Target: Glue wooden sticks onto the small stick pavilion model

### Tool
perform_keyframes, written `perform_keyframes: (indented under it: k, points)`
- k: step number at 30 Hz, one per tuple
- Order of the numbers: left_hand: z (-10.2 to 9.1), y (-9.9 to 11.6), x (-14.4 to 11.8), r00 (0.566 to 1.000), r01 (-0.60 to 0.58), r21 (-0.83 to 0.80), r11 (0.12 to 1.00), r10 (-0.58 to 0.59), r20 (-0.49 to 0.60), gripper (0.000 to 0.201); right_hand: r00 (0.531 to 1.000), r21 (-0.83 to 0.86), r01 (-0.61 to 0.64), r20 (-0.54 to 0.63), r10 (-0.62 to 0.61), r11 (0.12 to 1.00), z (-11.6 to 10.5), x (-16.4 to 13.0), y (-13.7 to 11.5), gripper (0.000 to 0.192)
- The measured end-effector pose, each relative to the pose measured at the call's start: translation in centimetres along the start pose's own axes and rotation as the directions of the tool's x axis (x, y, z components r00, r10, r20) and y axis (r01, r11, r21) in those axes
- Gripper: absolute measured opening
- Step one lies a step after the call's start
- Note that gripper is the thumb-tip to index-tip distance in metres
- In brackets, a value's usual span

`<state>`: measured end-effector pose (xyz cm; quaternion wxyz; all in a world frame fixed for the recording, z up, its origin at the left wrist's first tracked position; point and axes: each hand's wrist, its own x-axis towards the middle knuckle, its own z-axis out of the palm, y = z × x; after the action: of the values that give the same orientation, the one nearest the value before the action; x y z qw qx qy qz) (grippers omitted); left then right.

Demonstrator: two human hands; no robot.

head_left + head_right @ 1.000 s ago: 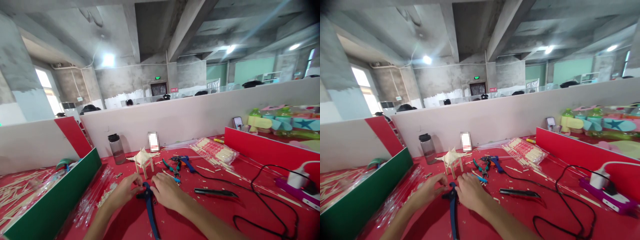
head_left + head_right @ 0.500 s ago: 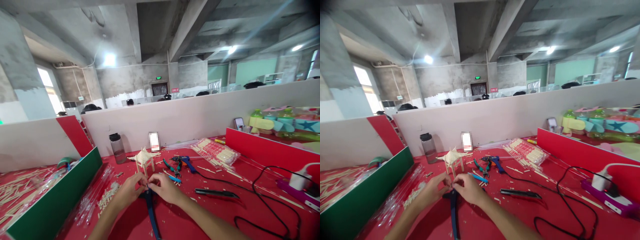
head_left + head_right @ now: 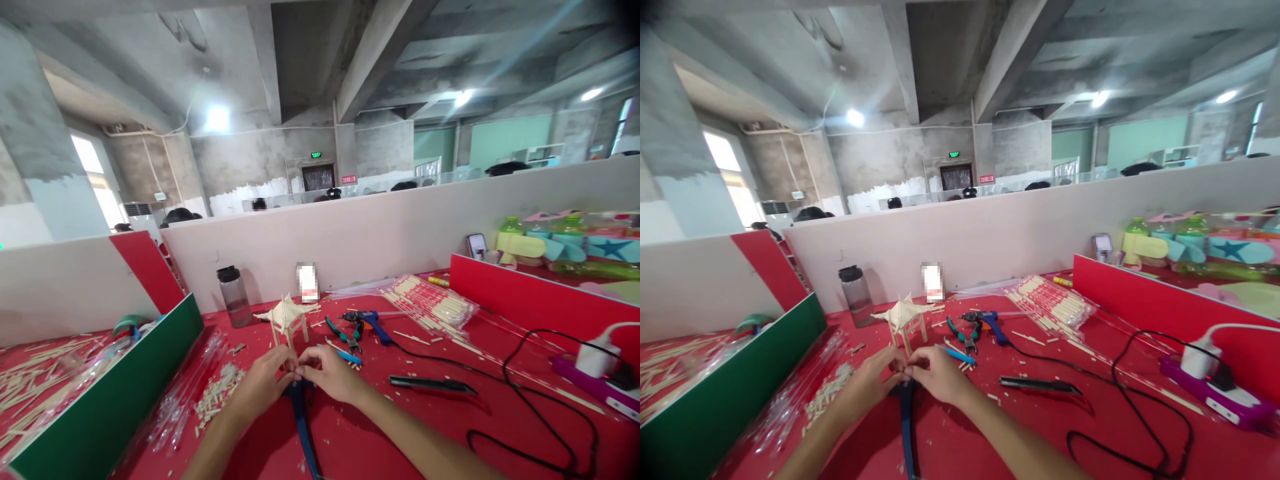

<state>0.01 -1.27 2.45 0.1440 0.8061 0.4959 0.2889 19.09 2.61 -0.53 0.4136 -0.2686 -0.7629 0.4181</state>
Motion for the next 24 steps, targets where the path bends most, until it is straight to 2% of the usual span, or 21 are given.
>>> perform_keyframes:
  k: [7,17,24]
  points:
    - [0.0,0.2,0.1,1.0,0.024,-0.011,1.0,-0.024,0.005,0.003,0.999,0.081,-0.029,0.025,0.027,0.996,0.2,0.1,0.9,0.012]
    - [0.3,-0.1,0.1,0.999,0.025,-0.041,0.999,-0.026,-0.02,0.007,1.0,-0.042,0.029,-0.009,-0.029,0.999,-0.1,-0.1,0.0,0.012]
    - [0.4,-0.2,0.3,0.999,0.035,-0.061,0.998,-0.036,-0.015,0.006,1.0,-0.031,0.025,0.004,-0.025,0.999,-0.1,0.0,-0.1,0.01]
